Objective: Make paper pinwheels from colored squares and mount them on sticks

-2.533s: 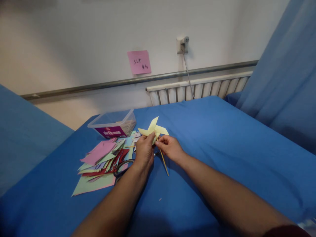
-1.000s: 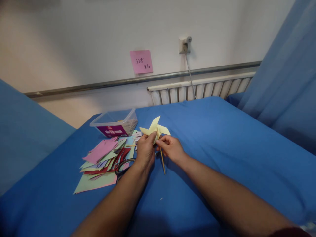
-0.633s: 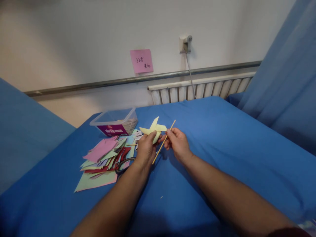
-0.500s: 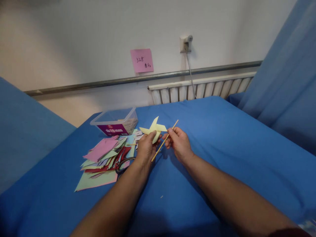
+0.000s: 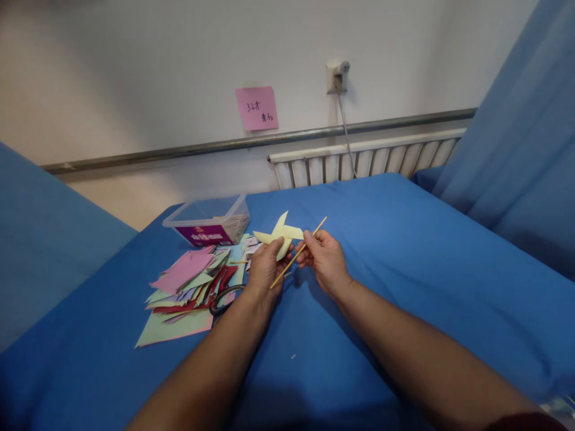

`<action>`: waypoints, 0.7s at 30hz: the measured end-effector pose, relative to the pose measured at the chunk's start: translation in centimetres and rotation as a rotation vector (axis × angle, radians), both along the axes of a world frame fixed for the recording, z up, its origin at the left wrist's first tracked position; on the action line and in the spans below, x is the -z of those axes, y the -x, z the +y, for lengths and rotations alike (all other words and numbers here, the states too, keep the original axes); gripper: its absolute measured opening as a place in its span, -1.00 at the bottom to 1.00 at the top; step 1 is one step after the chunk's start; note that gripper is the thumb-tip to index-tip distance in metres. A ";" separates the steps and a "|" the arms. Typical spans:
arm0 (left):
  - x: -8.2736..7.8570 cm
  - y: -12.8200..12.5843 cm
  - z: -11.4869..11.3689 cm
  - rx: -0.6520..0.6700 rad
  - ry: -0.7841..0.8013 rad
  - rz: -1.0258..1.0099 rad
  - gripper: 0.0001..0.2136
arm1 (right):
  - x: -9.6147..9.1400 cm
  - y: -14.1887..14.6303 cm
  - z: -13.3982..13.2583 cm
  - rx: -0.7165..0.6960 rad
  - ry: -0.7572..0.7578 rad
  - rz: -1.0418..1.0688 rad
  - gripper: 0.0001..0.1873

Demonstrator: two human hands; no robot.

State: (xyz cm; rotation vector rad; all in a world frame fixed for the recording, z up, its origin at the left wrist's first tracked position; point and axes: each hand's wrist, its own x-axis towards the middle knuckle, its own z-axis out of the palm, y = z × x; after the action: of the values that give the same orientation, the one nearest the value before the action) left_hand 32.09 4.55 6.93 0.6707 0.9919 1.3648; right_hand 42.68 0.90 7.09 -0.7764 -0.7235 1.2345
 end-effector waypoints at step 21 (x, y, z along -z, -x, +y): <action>-0.5 0.0 -0.2 -0.027 0.034 -0.026 -0.83 | 0.2 -0.1 0.2 0.159 -0.024 -0.039 -0.62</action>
State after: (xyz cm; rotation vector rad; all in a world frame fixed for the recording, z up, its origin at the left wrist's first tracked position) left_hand 32.05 4.32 7.39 0.6150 1.0045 1.3741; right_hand 42.80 1.14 6.88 -0.8243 -0.6934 1.0684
